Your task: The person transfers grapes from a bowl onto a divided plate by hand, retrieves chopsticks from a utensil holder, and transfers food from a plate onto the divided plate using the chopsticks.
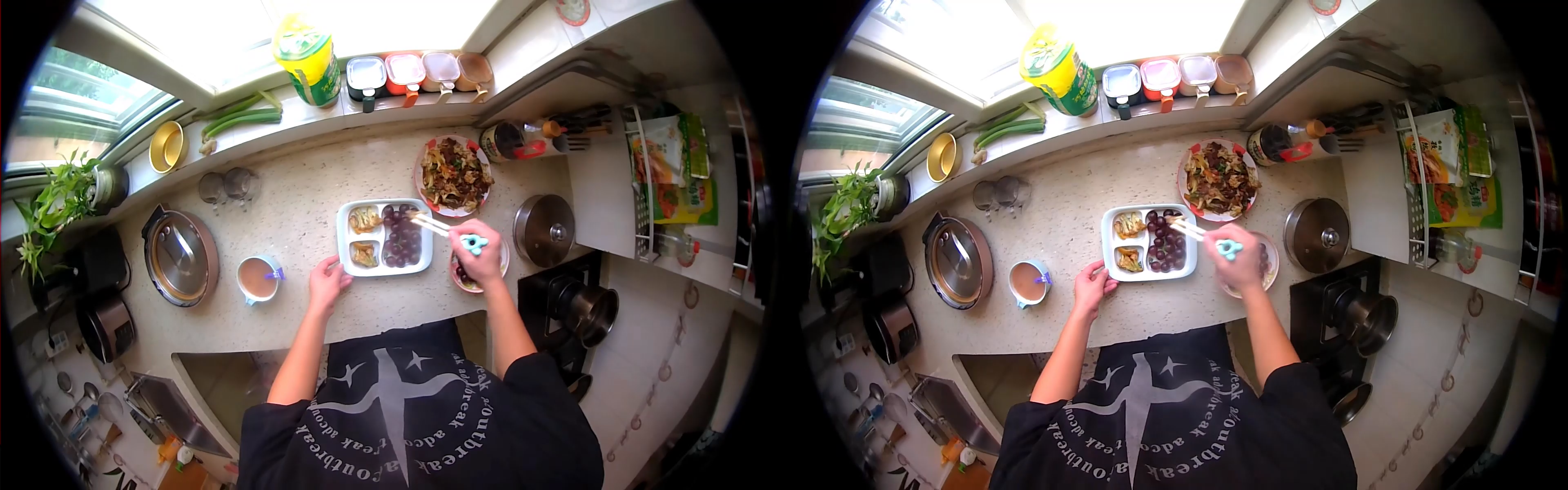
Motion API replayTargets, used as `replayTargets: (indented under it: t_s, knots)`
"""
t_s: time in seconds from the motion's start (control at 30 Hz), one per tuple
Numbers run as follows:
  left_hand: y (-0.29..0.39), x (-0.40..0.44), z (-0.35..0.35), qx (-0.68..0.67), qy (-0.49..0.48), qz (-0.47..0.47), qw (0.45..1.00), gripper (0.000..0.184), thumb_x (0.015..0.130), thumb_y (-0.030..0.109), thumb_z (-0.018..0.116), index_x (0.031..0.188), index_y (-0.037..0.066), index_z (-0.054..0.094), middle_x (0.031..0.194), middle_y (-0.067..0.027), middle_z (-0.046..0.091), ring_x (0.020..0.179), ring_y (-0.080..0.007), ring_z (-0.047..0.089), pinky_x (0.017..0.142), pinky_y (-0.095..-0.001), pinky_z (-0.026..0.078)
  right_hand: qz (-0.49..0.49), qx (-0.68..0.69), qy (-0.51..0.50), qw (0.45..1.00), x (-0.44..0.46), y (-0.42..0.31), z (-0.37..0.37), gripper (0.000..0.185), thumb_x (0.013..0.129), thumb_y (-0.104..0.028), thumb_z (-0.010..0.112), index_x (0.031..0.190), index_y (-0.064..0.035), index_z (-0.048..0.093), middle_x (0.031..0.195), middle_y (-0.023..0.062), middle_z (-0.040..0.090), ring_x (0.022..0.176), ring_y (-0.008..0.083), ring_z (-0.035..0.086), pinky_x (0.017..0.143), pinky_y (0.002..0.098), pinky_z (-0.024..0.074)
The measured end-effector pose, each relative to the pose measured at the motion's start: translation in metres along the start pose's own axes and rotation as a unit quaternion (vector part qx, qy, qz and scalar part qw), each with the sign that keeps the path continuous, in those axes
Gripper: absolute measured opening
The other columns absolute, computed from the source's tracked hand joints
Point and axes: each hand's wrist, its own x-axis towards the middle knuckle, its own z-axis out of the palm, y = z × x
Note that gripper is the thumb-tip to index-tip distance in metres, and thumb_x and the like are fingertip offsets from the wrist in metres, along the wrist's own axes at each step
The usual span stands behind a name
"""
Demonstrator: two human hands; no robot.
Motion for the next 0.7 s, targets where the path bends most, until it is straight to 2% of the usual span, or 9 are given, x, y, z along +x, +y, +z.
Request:
replayTargets:
  t_s: [0.13, 0.23, 0.33, 0.57, 0.7]
  knots:
    - [-0.001, 0.000, 0.000, 0.008, 0.004, 0.004, 1.000, 0.033, 0.103, 0.006, 0.060, 0.135, 0.000, 0.060, 0.096, -0.0102, 0.072, 0.076, -0.0133, 0.072, 0.066, -0.0237, 0.061, -0.029, 0.022, -0.053, 0.998, -0.008, -0.010, 0.056, 0.007, 0.085, -0.009, 0.079, 0.086, -0.0027, 0.076, 0.083, 0.0090, 0.073, 0.074, 0.0183, 0.070, 0.066, 0.0302, 0.0546]
    - [0.000, 0.000, 0.001, 0.007, 0.005, 0.005, 1.000, 0.033, 0.104, 0.004, 0.058, 0.137, -0.001, 0.059, 0.095, -0.0105, 0.072, 0.076, -0.0128, 0.073, 0.067, -0.0231, 0.063, -0.115, 0.011, -0.090, 0.989, -0.007, 0.002, 0.091, 0.010, 0.082, -0.007, 0.080, 0.089, -0.0028, 0.074, 0.084, 0.0112, 0.071, 0.075, 0.0245, 0.070, 0.068, 0.0326, 0.0554]
    - [-0.001, 0.000, 0.002, 0.000, 0.005, 0.000, 1.000, 0.033, 0.104, 0.005, 0.058, 0.137, 0.000, 0.059, 0.095, -0.0103, 0.072, 0.076, -0.0126, 0.072, 0.067, -0.0230, 0.062, -0.133, -0.006, -0.106, 0.985, -0.008, 0.007, 0.106, 0.013, 0.080, -0.007, 0.081, 0.091, -0.0030, 0.073, 0.084, 0.0120, 0.070, 0.076, 0.0269, 0.070, 0.069, 0.0347, 0.0558]
    - [-0.001, 0.000, 0.002, -0.003, 0.002, -0.003, 1.000, 0.032, 0.104, 0.005, 0.057, 0.136, 0.001, 0.060, 0.096, -0.0101, 0.072, 0.076, -0.0130, 0.072, 0.067, -0.0231, 0.062, -0.078, -0.034, -0.044, 0.995, -0.004, 0.003, 0.089, 0.010, 0.081, -0.007, 0.079, 0.088, -0.0028, 0.072, 0.084, 0.0123, 0.070, 0.076, 0.0282, 0.070, 0.071, 0.0363, 0.0557]
    - [-0.001, 0.000, 0.002, 0.000, 0.001, -0.002, 1.000, 0.032, 0.104, 0.004, 0.057, 0.136, 0.001, 0.060, 0.096, -0.0102, 0.072, 0.076, -0.0133, 0.072, 0.067, -0.0232, 0.062, -0.072, -0.027, -0.061, 0.995, -0.001, 0.015, 0.102, 0.010, 0.082, -0.009, 0.079, 0.087, -0.0033, 0.073, 0.084, 0.0115, 0.071, 0.078, 0.0278, 0.070, 0.071, 0.0369, 0.0555]
